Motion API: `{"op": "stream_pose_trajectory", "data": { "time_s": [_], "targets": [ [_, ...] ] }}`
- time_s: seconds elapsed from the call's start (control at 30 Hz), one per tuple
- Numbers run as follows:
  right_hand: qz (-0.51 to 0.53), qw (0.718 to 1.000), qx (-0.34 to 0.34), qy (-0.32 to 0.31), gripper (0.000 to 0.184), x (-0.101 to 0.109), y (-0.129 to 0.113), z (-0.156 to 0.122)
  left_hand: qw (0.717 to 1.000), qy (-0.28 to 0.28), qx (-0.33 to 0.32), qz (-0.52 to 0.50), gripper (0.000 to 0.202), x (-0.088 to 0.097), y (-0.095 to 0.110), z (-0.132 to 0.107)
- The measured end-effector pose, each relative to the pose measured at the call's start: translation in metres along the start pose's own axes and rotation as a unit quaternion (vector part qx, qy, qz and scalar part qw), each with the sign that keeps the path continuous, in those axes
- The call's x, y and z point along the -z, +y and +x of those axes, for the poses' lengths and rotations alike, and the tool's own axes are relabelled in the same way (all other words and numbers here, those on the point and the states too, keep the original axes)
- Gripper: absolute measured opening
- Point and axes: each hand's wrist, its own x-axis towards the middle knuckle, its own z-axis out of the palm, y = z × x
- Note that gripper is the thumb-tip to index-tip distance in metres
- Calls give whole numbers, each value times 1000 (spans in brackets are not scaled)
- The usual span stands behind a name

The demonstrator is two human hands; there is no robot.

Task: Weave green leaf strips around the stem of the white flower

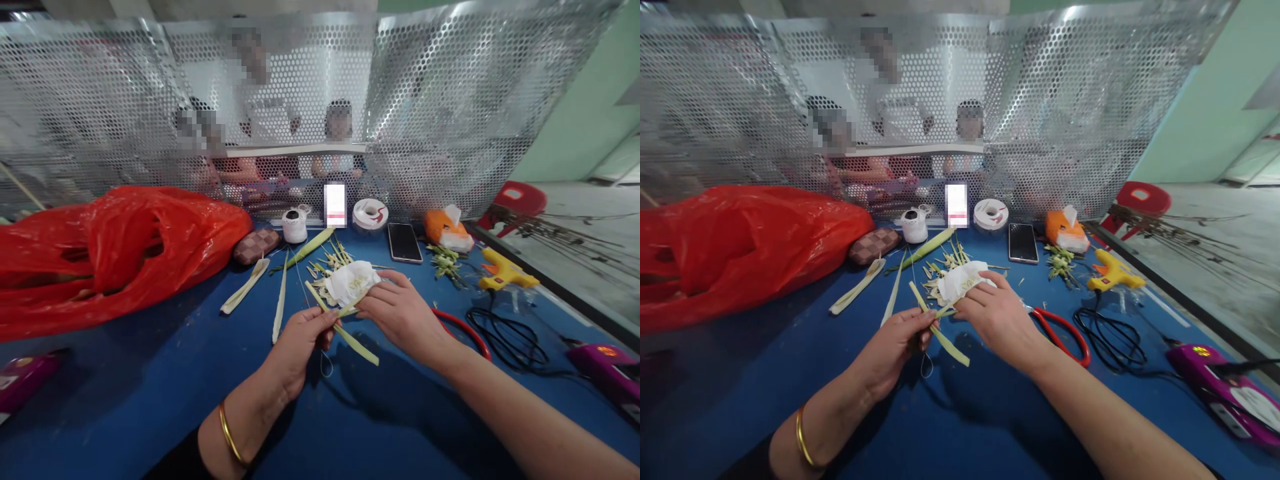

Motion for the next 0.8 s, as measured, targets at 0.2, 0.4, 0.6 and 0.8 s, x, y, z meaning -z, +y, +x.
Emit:
{"op": "stream_pose_trajectory", "data": {
  "time_s": [0.2, 0.4, 0.6, 0.8],
  "targets": [
    [56, 997, -54, -3, 20, 4, 5, -1, 1000, -12, 3, -27, 29, 2, 2, 0],
    [281, 937, -206, 6, 16, 3, 7, 0, 998, -20, 11, -55, 29, 4, 5, 2],
    [474, 782, -403, 17, 23, 6, 5, 3, 999, -1, -15, -39, 29, 5, 8, -1],
    [591, 653, -471, 52, 27, -1, 5, 1, 1000, 14, -14, -15, 31, 1, 4, -1]
  ]
}}
